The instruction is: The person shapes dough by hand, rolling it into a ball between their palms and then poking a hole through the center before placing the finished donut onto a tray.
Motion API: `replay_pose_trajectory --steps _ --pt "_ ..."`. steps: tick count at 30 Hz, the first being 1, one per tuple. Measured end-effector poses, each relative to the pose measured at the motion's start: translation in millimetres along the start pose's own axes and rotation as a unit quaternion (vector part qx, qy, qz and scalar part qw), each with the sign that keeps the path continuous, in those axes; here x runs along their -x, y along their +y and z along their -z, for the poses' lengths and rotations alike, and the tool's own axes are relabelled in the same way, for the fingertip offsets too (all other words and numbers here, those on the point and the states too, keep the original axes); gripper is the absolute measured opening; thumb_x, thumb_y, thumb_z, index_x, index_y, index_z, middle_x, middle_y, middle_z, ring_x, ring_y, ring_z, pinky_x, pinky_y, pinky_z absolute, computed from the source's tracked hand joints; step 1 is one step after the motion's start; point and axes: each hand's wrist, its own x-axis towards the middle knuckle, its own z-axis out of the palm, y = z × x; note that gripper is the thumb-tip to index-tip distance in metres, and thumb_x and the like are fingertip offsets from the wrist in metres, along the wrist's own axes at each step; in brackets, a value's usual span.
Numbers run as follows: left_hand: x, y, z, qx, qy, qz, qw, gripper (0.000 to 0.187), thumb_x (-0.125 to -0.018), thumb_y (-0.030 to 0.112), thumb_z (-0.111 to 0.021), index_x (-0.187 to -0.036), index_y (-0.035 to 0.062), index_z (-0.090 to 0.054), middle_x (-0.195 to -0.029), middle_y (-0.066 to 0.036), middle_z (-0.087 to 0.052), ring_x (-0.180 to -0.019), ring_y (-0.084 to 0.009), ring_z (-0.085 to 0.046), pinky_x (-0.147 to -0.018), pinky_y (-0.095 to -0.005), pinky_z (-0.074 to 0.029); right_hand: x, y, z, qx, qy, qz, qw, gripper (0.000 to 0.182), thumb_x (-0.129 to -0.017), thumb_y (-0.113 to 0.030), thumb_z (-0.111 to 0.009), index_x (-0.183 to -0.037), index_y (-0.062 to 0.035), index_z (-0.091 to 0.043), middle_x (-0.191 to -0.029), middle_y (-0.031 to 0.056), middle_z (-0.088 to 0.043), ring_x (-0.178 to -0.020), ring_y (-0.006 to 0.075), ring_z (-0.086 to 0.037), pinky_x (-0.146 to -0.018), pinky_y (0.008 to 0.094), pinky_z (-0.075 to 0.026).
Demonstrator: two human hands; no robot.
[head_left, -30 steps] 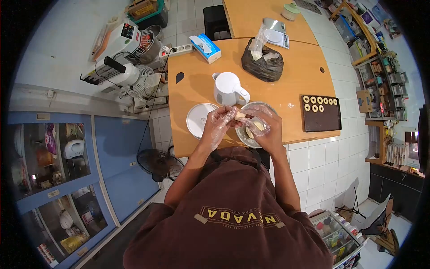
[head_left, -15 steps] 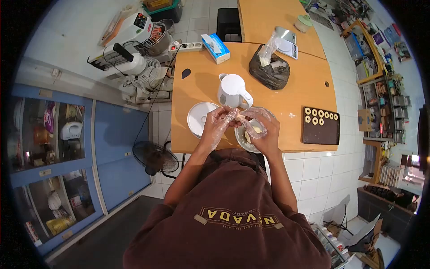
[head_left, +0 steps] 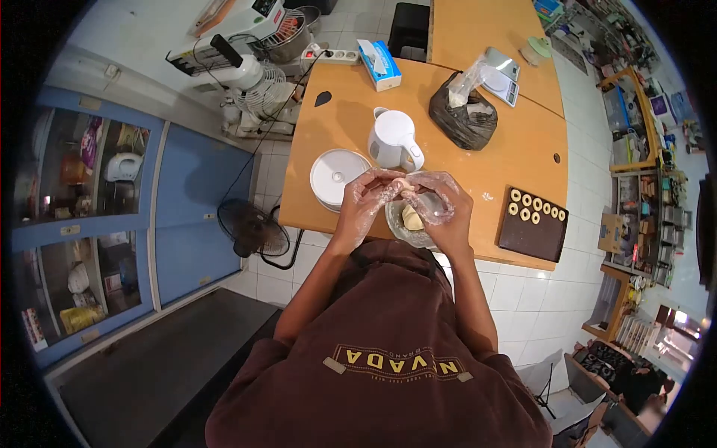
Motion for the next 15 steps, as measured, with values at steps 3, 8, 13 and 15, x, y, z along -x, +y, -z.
replay_pose_trajectory --steps 3,8,13,15 --pt "5 -14 0 0.015 0.015 -0.02 1.0 0.024 -0.098 0.003 -0.067 -0.12 -0.0063 -0.063 -0.118 -0.013 -0.069 -0.11 -0.0181 -0.068 -0.1 -0.0326 -0.056 2 1 5 0.013 -0.005 0.024 1.0 0.03 -0.075 -0.002 -0.081 -0.106 -0.0025 -0.077 -0.102 0.0143 -0.076 -0.094 0.0333 -0.072 -0.084 0.0394 -0.056" --pt "13 -18 -10 0.025 0.048 -0.012 0.998 0.026 -0.096 0.0 -0.068 -0.12 -0.0063 -0.063 -0.121 -0.014 -0.069 -0.113 -0.0184 -0.067 -0.103 -0.033 -0.054 8 4 15 -0.006 -0.013 0.028 0.999 0.031 -0.076 0.0 -0.08 -0.107 -0.0027 -0.078 -0.105 0.0145 -0.076 -0.096 0.0332 -0.073 -0.087 0.0395 -0.056" --pt "21 -25 -29 0.042 0.063 -0.061 0.995 0.031 -0.093 -0.002 -0.071 -0.123 -0.0053 -0.063 -0.122 -0.016 -0.07 -0.117 -0.0212 -0.066 -0.107 -0.0357 -0.052 10 9 20 -0.073 0.006 -0.001 0.997 0.029 -0.078 0.0 -0.08 -0.107 -0.003 -0.078 -0.105 0.0143 -0.076 -0.095 0.0315 -0.073 -0.086 0.0388 -0.056" --pt "21 -28 -37 0.028 0.063 -0.079 0.994 0.033 -0.092 -0.002 -0.072 -0.125 -0.005 -0.063 -0.123 -0.017 -0.07 -0.118 -0.022 -0.066 -0.108 -0.0365 -0.051 13 12 25 -0.076 0.011 -0.01 0.997 0.028 -0.079 -0.001 -0.08 -0.106 -0.003 -0.077 -0.105 0.0145 -0.076 -0.094 0.0312 -0.073 -0.085 0.0386 -0.056"
